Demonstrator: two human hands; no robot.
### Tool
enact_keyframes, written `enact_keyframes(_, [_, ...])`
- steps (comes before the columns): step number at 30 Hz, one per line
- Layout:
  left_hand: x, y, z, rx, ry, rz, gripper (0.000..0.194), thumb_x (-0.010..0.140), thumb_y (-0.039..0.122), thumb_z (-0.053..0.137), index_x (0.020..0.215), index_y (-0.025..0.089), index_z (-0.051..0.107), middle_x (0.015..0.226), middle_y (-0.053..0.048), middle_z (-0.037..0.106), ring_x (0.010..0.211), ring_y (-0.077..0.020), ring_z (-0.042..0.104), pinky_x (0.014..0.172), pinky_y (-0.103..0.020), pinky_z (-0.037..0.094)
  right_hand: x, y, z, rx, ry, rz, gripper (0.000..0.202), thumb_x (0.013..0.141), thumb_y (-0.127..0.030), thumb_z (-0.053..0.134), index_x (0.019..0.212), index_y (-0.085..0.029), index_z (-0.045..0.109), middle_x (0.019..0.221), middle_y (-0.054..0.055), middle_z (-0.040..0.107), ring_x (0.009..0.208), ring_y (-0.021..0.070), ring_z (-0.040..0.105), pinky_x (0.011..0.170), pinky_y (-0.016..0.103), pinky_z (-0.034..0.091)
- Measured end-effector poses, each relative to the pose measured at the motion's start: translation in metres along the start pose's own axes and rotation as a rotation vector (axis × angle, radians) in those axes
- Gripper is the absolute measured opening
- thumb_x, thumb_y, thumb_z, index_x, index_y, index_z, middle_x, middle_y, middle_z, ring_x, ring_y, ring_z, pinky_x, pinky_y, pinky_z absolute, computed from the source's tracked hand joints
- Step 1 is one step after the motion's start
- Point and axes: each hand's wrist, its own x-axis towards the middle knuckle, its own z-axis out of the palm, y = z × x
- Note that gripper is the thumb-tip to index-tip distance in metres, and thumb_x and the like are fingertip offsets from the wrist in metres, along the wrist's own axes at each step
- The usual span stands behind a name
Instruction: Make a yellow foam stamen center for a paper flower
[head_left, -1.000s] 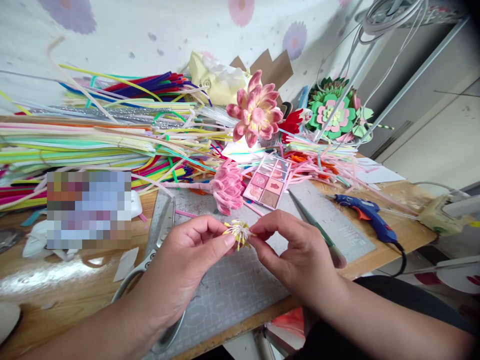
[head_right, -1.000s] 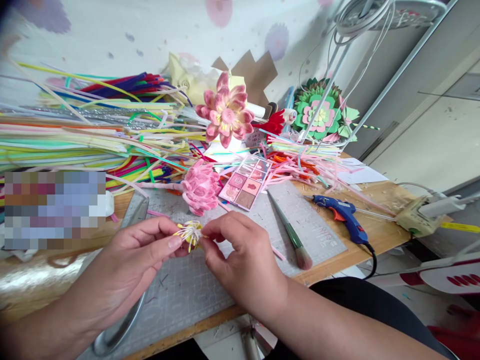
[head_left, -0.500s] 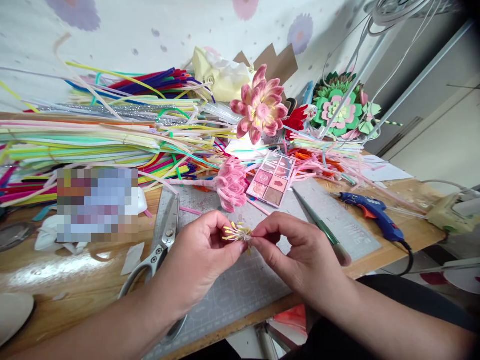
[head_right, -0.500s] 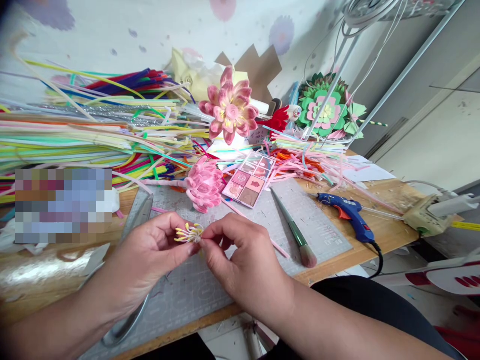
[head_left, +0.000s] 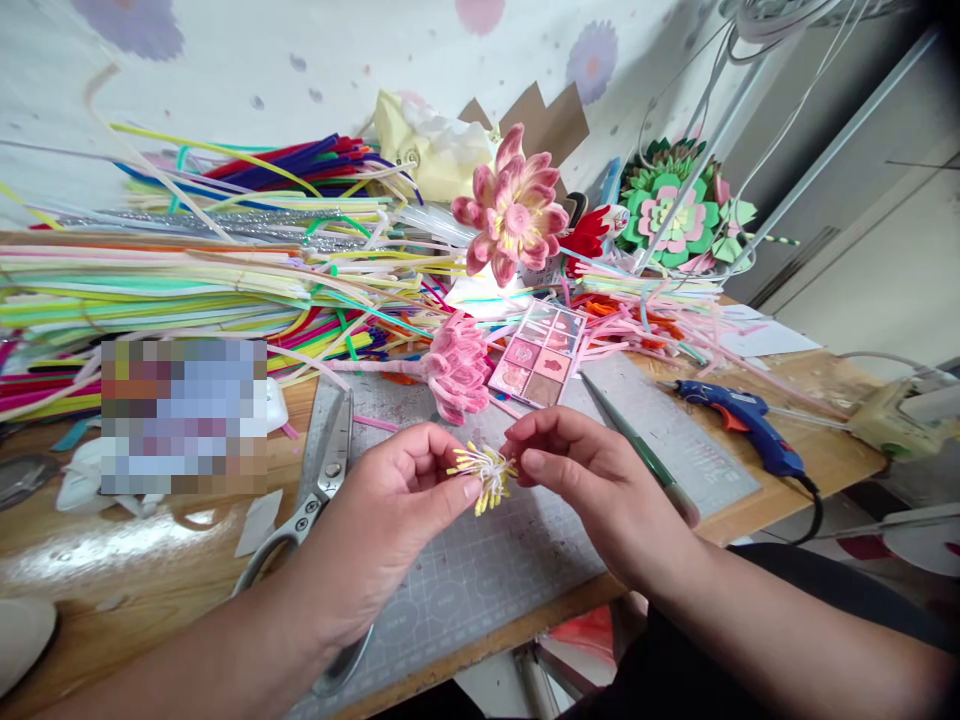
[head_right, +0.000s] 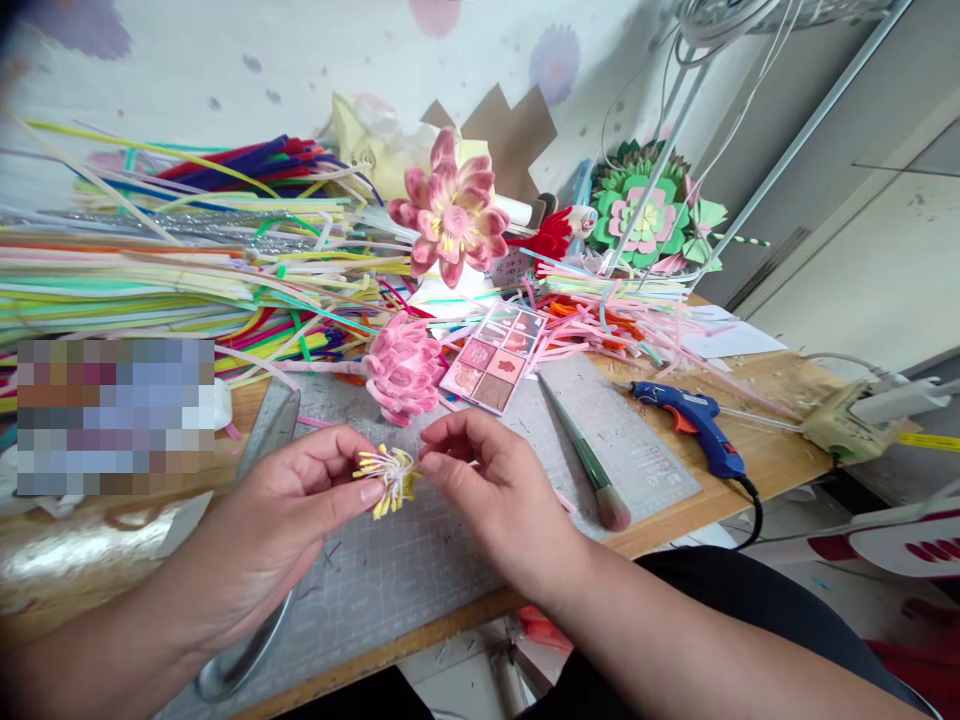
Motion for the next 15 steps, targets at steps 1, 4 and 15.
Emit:
enact_keyframes(1, [0.0001, -0.0003, -0.0004, -0.004, -0.006, 0.003, 0.008, 0.078, 0.023, 0.064, 0.076, 0.018, 0.058, 0.071, 0.003, 0.058, 0.070, -0.0126, 0.049, 0.065, -0.024, 0.039, -0.0002, 0.0005, 0.0010, 0.018, 0.001, -0.008, 0.018, 0.075, -0.027, 0.063, 0.089, -0.017, 0.057, 0.082, 0.002, 0.060, 0.073, 0.0134, 0.054, 0.065, 0.028, 0.045])
enact_keyframes(4, [0.0007, -0.0015, -0.0018, -0.014, -0.008, 0.011, 0.008, 0.077, 0.024, 0.066, 0.076, 0.018, 0.060, 0.071, 0.003, 0.059, 0.071, -0.0126, 0.050, 0.066, -0.024, 0.039, 0.0002, 0.0009, 0.0046, 0.048, 0.001, 0.019, 0.025, 0.069, -0.021, 0.069, 0.088, -0.019, 0.053, 0.075, -0.002, 0.056, 0.066, 0.0109, 0.052, 0.058, 0.024, 0.043])
enact_keyframes(15, [0.0016, -0.0004, -0.0020, -0.339, -0.054, 0.000, 0.014, 0.082, 0.025, 0.061, 0.074, 0.018, 0.070, 0.075, -0.003, 0.066, 0.072, -0.0162, 0.058, 0.071, -0.030, 0.051, 0.0037, -0.0033, 0.0033, 0.172, 0.031, 0.103, 0.027, 0.062, -0.021, 0.074, 0.078, -0.018, 0.052, 0.067, -0.004, 0.056, 0.058, 0.0076, 0.053, 0.056, 0.023, 0.044])
